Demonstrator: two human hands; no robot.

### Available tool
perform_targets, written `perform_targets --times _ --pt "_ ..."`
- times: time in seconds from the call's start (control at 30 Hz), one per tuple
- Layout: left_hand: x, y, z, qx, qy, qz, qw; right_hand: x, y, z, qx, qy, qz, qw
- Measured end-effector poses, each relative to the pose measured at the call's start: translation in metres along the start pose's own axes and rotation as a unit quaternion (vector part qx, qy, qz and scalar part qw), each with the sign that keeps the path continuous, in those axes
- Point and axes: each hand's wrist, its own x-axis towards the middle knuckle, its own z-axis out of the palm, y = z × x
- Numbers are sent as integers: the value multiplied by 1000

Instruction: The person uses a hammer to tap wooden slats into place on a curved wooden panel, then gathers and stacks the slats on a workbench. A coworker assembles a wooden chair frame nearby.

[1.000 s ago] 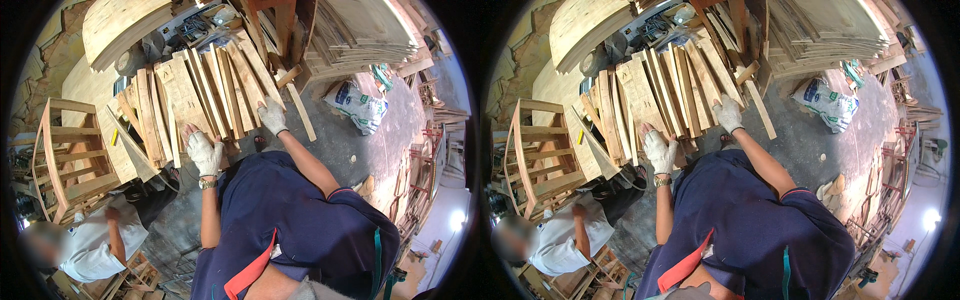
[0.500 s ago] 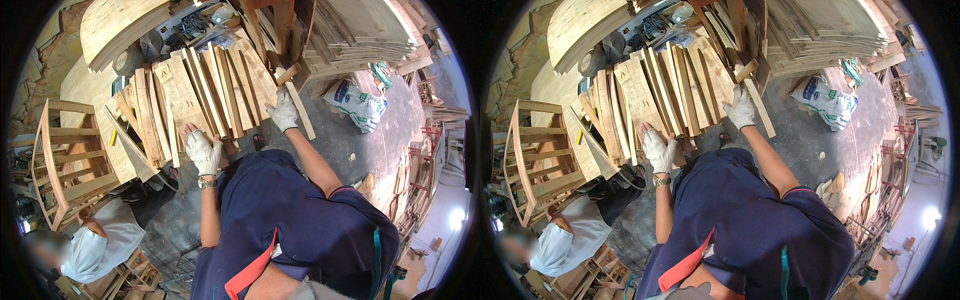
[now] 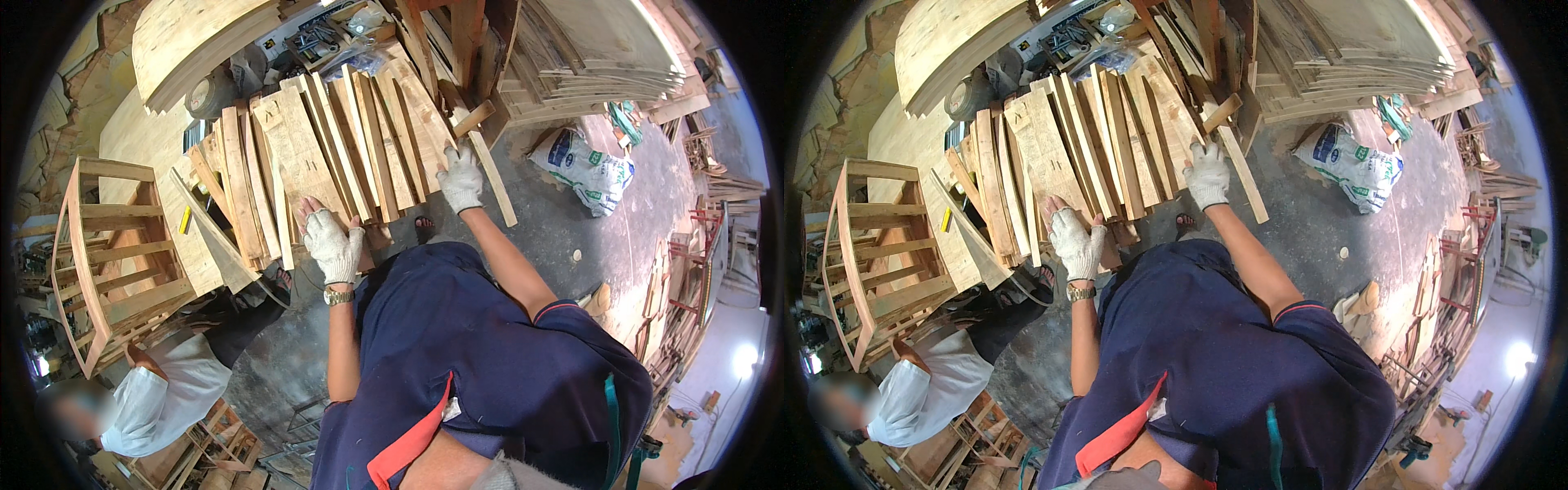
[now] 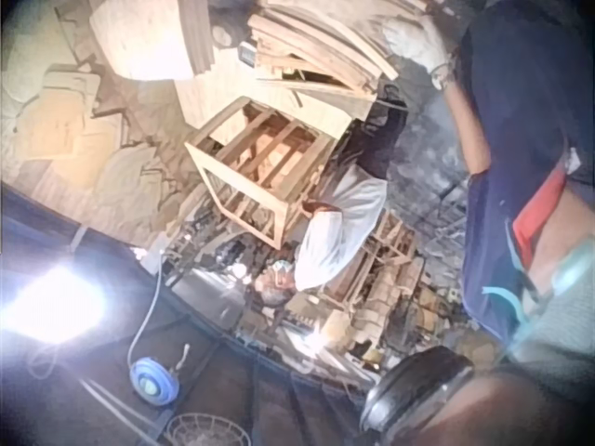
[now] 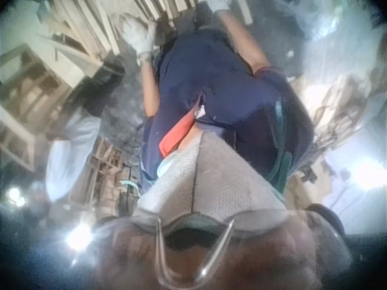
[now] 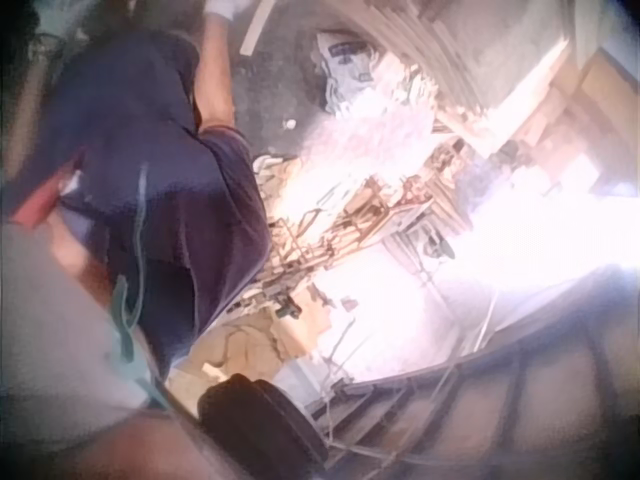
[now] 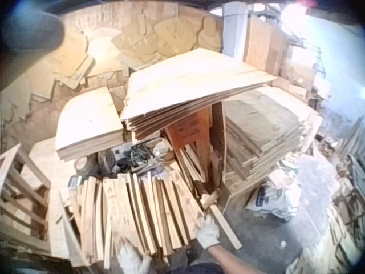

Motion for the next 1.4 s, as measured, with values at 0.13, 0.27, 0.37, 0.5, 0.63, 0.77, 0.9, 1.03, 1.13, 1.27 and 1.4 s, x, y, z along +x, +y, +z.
perform_targets --times 0.13,0.27,0.37,0.5,0.63,0.77,0.9,1.03,1.13,1.27,1.4 --pt "0 1 -1 5 -14 -11 1000 -11 -24 -2 36 -40 -40 998" --pt "0 3 -2 9 -21 -20 1000 -12 -44 -2 148 -261 89 950" --pt "0 2 -1 5 -12 -13 1000 -8 -41 0 191 -290 121 930" --pt "0 2 -2 16 -12 -10 1000 -9 -43 3 181 -241 82 950" --pt "-1 -1 0 0 -8 -7 1000 0 -40 12 182 -312 77 929" --pt "1 0 0 -2 -6 -7 1000 -2 -38 22 231 -306 157 910" --pt "0 2 -1 1 -18 -14 1000 -1 -46 29 227 -317 202 898" --pt "1 1 0 2 -11 -10 1000 -7 -56 28 231 -255 267 900" --pt "0 1 0 1 -13 -7 1000 -10 -43 30 300 -240 259 886" --pt "1 -1 -1 5 -16 -6 1000 -11 -48 14 244 -226 204 921" --pt "1 1 -2 11 -16 -4 1000 -19 -37 26 305 -144 231 913"
